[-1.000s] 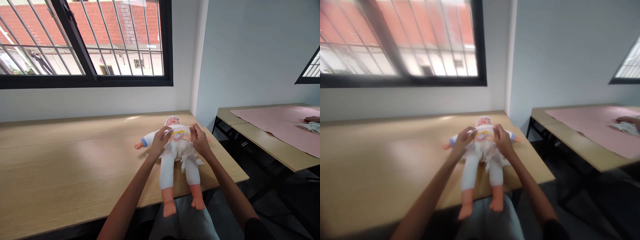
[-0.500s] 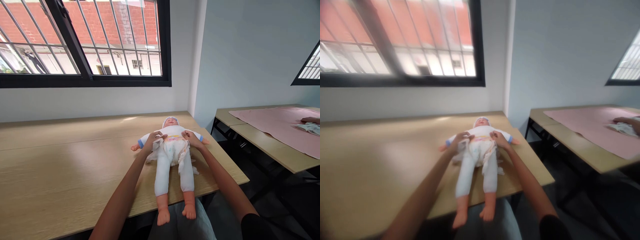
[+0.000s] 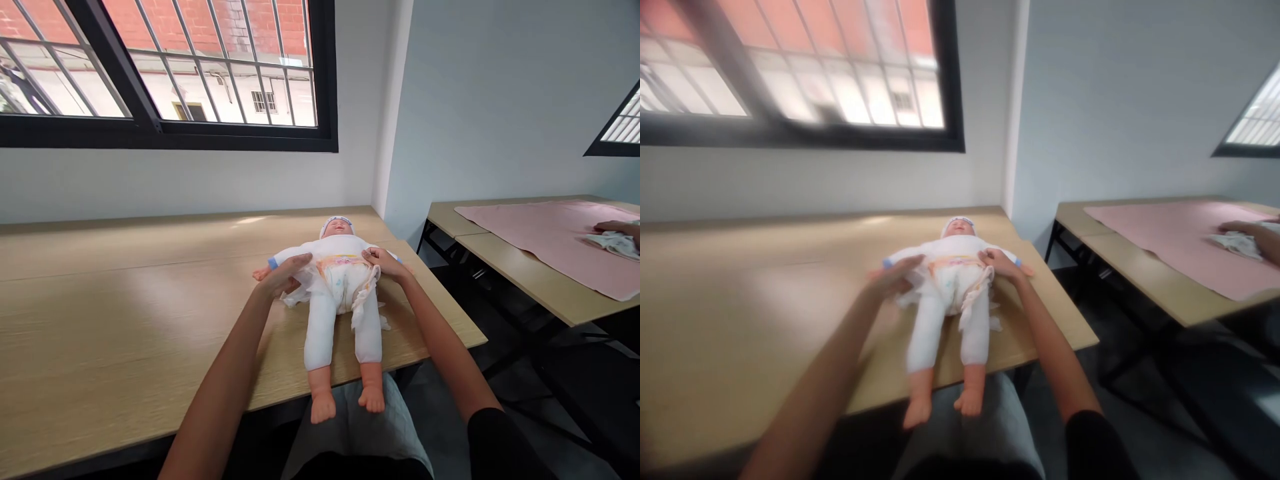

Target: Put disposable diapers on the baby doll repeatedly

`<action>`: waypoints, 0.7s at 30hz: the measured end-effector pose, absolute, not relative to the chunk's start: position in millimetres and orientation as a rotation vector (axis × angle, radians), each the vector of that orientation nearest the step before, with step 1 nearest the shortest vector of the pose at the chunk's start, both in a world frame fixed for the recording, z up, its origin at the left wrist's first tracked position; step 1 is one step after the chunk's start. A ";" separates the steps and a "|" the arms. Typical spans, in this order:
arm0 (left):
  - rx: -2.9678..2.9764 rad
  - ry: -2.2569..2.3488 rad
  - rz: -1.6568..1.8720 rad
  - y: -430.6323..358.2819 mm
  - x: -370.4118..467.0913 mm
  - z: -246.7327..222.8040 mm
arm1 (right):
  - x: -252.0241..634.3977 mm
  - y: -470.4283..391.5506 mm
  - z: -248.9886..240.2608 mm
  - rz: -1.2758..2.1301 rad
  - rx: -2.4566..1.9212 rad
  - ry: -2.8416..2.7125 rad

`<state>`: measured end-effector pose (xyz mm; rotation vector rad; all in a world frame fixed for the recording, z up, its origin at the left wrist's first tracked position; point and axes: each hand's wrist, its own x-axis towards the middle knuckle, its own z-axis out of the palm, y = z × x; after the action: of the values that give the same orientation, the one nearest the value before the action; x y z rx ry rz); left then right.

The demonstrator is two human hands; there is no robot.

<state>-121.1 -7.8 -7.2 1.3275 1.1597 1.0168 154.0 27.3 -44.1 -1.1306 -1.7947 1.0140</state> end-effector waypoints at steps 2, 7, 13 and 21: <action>1.312 1.024 0.906 -7.1 -122.6 -6.5 | 158.3 28.5 -43.9 1.028 -1.129 -1.819; 1.256 0.877 0.888 -3.5 -123.8 -11.1 | 169.5 34.9 -47.9 1.116 -1.090 -1.902; 1.221 0.926 0.917 2.7 -126.6 -21.5 | 173.7 37.4 -51.9 1.250 -1.051 -1.823; 1.839 1.519 1.570 -5.6 -95.9 -5.1 | 198.5 38.7 -46.2 1.568 -1.240 -1.804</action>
<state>-95.9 -5.6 -5.1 1.8385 1.5190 1.5704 198.5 38.7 -46.2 -1.2397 -1.8043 1.5675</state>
